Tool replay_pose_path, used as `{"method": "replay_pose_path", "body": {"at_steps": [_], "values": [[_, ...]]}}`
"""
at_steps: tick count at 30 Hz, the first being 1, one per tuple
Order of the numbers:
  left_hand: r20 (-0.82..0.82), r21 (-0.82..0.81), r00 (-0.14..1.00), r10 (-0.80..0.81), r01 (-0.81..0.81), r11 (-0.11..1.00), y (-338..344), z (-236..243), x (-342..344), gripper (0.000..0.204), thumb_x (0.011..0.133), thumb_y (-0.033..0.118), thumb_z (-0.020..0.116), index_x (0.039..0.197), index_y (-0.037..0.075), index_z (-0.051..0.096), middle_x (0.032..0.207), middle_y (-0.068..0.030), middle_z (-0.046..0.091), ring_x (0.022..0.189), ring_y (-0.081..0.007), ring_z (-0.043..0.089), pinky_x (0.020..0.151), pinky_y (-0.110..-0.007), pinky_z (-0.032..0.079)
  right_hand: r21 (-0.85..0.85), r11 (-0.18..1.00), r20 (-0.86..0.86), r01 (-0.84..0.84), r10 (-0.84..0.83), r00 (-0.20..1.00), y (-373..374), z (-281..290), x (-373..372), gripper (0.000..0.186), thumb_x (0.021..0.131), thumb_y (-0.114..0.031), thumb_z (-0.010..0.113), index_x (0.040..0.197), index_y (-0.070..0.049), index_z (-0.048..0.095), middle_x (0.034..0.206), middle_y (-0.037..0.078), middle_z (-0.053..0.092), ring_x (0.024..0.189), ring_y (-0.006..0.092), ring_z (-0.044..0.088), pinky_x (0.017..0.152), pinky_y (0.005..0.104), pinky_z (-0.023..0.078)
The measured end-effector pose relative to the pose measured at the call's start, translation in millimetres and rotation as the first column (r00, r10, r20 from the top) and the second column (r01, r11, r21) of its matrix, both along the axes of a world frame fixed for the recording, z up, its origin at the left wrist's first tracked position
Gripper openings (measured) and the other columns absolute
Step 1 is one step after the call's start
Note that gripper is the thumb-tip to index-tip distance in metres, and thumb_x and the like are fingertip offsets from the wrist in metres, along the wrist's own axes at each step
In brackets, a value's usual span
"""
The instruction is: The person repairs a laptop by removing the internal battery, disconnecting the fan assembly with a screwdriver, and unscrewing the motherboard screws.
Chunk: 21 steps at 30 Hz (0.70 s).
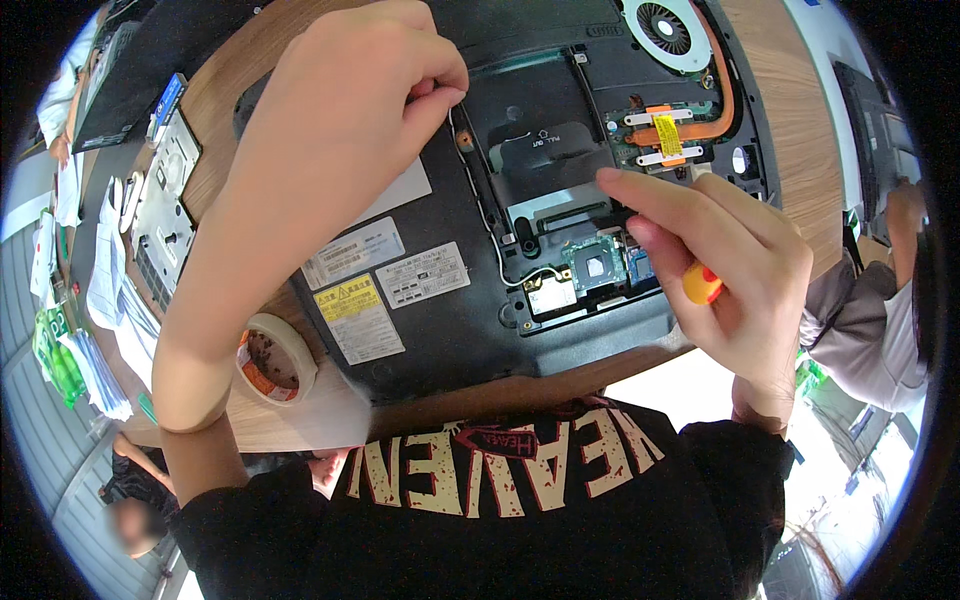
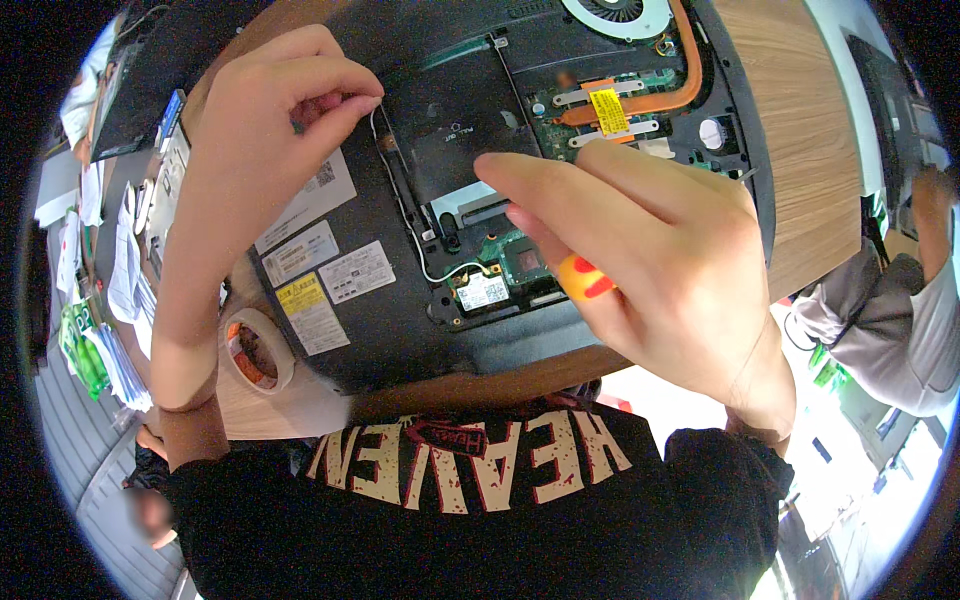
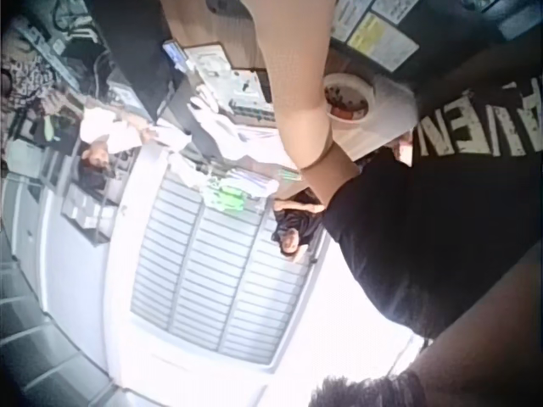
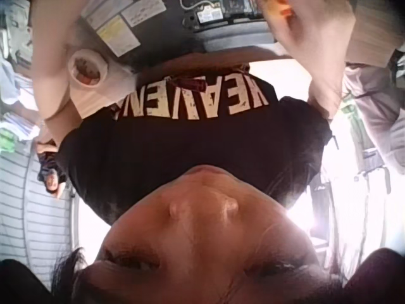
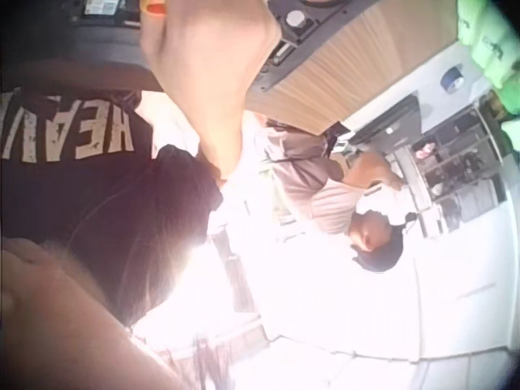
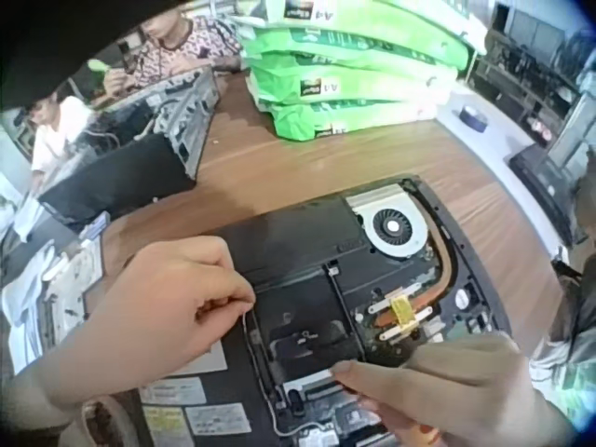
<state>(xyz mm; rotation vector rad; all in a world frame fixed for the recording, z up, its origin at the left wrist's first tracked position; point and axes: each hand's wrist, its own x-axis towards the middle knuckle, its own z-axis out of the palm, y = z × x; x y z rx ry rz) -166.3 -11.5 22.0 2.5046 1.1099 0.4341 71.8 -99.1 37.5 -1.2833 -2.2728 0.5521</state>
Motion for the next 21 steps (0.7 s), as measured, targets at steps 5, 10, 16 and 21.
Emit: {"method": "replay_pose_path", "body": {"at_steps": [5,10,16,21], "values": [[0.009,-0.013,0.999,0.048,-0.047,0.999,-1.9,-3.5,-4.4,0.008,0.082,0.006,0.065,0.085,-0.001,0.064,0.074,-0.0069,0.052,0.061,-0.0155,0.052,0.056,-0.028,0.042,0.033,0.999,-0.045,0.022,-0.020,0.999,-5.0,-0.4,2.5,0.025,0.079,0.001,0.068,0.103,-0.005,0.071,0.064,0.004,0.057,0.052,0.0101,0.044,0.047,0.0250,0.031],[0.059,-0.024,0.998,0.008,-0.007,1.000,3.9,-10.8,-7.2,0.006,0.085,0.005,0.060,0.088,-0.001,0.060,0.078,-0.0079,0.050,0.065,-0.0177,0.050,0.060,-0.029,0.041,0.020,0.998,-0.033,0.054,-0.053,0.998,-11.9,-0.8,7.7,0.024,0.079,0.001,0.067,0.102,-0.004,0.071,0.071,0.006,0.063,0.053,0.0099,0.045,0.048,0.0248,0.032],[0.117,-0.032,0.993,-0.014,0.018,0.999,4.4,-17.9,-11.5,0.008,0.087,0.006,0.058,0.092,0.000,0.057,0.080,-0.0083,0.046,0.068,-0.0183,0.049,0.062,-0.029,0.040,-0.002,0.997,-0.039,0.079,-0.079,0.996,-15.4,1.6,11.1,0.023,0.080,0.002,0.066,0.102,-0.003,0.070,0.075,0.007,0.065,0.056,0.0107,0.047,0.050,0.0249,0.034],[0.162,-0.049,0.986,0.046,-0.039,0.998,-0.7,-6.3,-12.1,0.008,0.092,0.010,0.056,0.096,0.003,0.057,0.083,-0.0038,0.051,0.070,-0.0134,0.049,0.064,-0.026,0.041,0.008,0.996,-0.027,0.091,-0.091,0.995,-17.3,6.2,12.6,0.023,0.080,0.004,0.065,0.102,-0.001,0.070,0.077,0.007,0.066,0.058,0.0109,0.049,0.051,0.0246,0.035]]}}
